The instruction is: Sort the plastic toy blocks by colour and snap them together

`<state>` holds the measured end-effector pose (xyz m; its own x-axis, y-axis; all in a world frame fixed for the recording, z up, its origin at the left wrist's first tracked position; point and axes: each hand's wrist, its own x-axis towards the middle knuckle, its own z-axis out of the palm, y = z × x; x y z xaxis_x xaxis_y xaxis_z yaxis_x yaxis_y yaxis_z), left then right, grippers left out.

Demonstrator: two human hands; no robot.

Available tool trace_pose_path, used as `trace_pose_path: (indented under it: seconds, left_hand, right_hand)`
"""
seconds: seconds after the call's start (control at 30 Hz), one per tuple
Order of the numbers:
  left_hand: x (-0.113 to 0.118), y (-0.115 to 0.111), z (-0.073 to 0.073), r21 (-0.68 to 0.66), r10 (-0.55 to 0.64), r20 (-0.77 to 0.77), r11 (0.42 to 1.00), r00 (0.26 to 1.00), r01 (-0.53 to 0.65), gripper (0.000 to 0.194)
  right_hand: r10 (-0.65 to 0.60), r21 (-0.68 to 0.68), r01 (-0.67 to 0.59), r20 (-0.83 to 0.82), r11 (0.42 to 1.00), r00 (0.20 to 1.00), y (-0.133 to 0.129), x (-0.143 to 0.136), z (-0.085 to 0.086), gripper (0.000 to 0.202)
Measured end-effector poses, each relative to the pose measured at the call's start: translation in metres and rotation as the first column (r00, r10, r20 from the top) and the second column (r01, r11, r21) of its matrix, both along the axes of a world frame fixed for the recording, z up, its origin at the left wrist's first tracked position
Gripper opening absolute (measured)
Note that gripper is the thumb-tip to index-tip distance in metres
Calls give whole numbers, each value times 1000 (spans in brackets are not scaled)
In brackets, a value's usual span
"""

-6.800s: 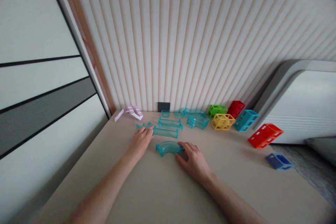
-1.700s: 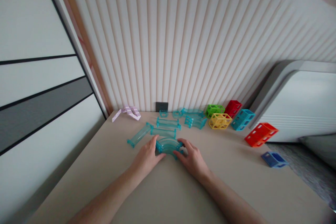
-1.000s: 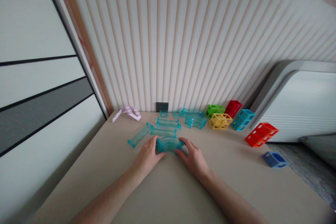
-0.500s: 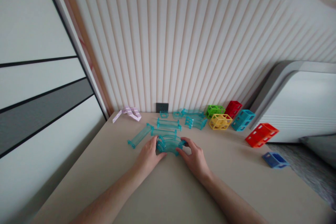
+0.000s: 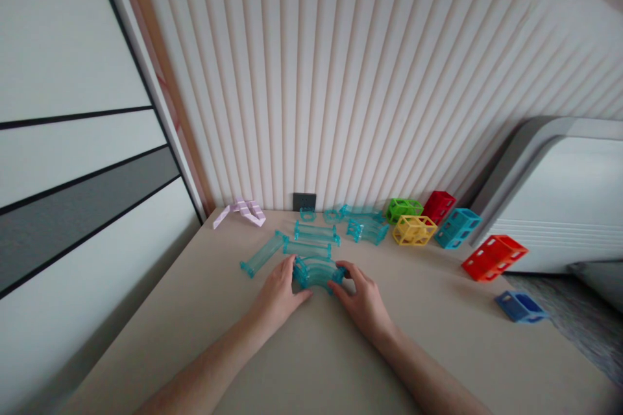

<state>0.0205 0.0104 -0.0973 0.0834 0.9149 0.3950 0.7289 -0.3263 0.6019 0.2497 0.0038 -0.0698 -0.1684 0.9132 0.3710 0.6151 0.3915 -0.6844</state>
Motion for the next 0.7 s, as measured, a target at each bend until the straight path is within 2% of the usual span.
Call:
trace_pose_path:
  seconds: [0.23,0.43,0.7]
  left_hand:
    - [0,0,8,-55,-14,28,998,1000,16,59]
    - [1,1,10,-93,-7,-5,996,1000,7,57]
    - [1,0,8,-41,-22,25,999,999,23,50]
  right_hand:
    - [9,-25,-7,77,1000,997,-4,0,4,38]
    - [13,-9,-12,120,1000,993,-6,0,11,33]
    - [-9,0,9,144,1000,990,-6,-1,14,32]
